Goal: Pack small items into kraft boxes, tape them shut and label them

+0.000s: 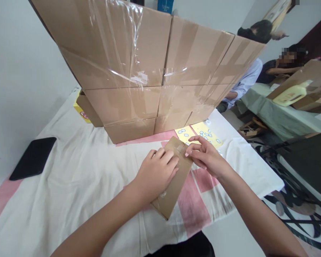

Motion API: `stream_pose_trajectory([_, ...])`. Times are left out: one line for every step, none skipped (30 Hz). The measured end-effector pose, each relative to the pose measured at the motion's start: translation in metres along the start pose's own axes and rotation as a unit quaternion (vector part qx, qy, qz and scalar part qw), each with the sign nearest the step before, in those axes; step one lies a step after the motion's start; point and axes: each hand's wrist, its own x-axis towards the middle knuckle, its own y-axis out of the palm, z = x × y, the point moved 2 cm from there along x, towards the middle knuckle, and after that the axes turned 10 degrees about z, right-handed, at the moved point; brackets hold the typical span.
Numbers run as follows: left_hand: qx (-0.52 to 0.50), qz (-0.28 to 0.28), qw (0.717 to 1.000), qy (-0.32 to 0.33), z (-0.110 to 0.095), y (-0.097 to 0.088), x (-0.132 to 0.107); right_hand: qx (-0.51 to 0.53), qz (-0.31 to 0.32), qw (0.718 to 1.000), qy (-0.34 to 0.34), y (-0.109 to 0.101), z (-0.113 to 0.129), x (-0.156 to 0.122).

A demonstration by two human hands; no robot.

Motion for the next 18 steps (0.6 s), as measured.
stream_pose_trajectory([0.004, -0.007, 1.000, 0.002, -0.0008, 0.0004, -0.0011, -0.007, 0.001, 1.000, 0.005, 0.0007, 0.0009, 0.0004])
stream_pose_trajectory([0.007, -0.013, 1.000, 0.002, -0.0013, 0.0007, -0.0021, -0.014, 0.003, 1.000, 0.011, 0.0014, 0.0017, 0.0010])
stream_pose_trajectory([0.009, -0.016, 1.000, 0.002, -0.0016, 0.0010, -0.0027, -0.021, 0.003, 1.000, 0.017, 0.0021, 0.0024, 0.0018])
stream_pose_trajectory([0.010, -0.017, 1.000, 0.001, -0.0017, 0.0013, -0.0032, -0.027, 0.004, 0.999, 0.022, 0.0028, 0.0030, 0.0027])
stream_pose_trajectory([0.010, -0.017, 1.000, 0.000, -0.0015, 0.0016, -0.0034, -0.034, 0.004, 0.999, 0.026, 0.0034, 0.0035, 0.0035])
stream_pose_trajectory([0.010, -0.016, 1.000, 0.000, -0.0012, 0.0018, -0.0033, -0.040, 0.005, 0.999, 0.029, 0.0039, 0.0039, 0.0044])
stream_pose_trajectory([0.010, -0.014, 1.000, -0.001, -0.0007, 0.0020, -0.0032, -0.044, 0.006, 0.999, 0.031, 0.0043, 0.0042, 0.0051])
stream_pose_trajectory([0.009, -0.014, 1.000, -0.003, -0.0002, 0.0022, -0.0029, -0.048, 0.007, 0.998, 0.033, 0.0046, 0.0043, 0.0057])
stream_pose_trajectory([0.007, -0.014, 1.000, -0.004, 0.0002, 0.0023, -0.0027, -0.052, 0.009, 0.998, 0.034, 0.0050, 0.0043, 0.0062])
stream_pose_trajectory([0.005, -0.015, 1.000, -0.005, 0.0006, 0.0023, -0.0024, -0.055, 0.012, 0.998, 0.036, 0.0054, 0.0043, 0.0067])
stream_pose_trajectory([0.003, -0.016, 1.000, -0.005, 0.0009, 0.0023, -0.0022, -0.060, 0.013, 0.997, 0.038, 0.0059, 0.0043, 0.0071])
stream_pose_trajectory([0.000, -0.016, 1.000, -0.006, 0.0011, 0.0024, -0.0021, -0.066, 0.012, 0.997, 0.040, 0.0064, 0.0044, 0.0075])
stream_pose_trajectory([-0.004, -0.016, 1.000, -0.007, 0.0013, 0.0023, -0.0021, -0.072, 0.010, 0.996, 0.042, 0.0070, 0.0047, 0.0079])
stream_pose_trajectory([-0.009, -0.015, 1.000, -0.007, 0.0015, 0.0022, -0.0023, -0.077, 0.007, 0.996, 0.045, 0.0075, 0.0052, 0.0082])
stream_pose_trajectory([-0.012, -0.013, 1.000, -0.008, 0.0017, 0.0019, -0.0026, -0.082, 0.002, 0.996, 0.048, 0.0081, 0.0057, 0.0086])
stream_pose_trajectory([-0.015, -0.011, 1.000, -0.008, 0.0018, 0.0016, -0.0030, -0.084, -0.002, 0.995, 0.051, 0.0085, 0.0062, 0.0089])
stream_pose_trajectory([-0.017, -0.009, 1.000, -0.007, 0.0018, 0.0011, -0.0035, -0.084, -0.005, 0.995, 0.055, 0.0089, 0.0067, 0.0092])
stream_pose_trajectory([-0.018, -0.008, 1.000, -0.005, 0.0017, 0.0005, -0.0041, -0.083, -0.005, 0.995, 0.058, 0.0091, 0.0070, 0.0094])
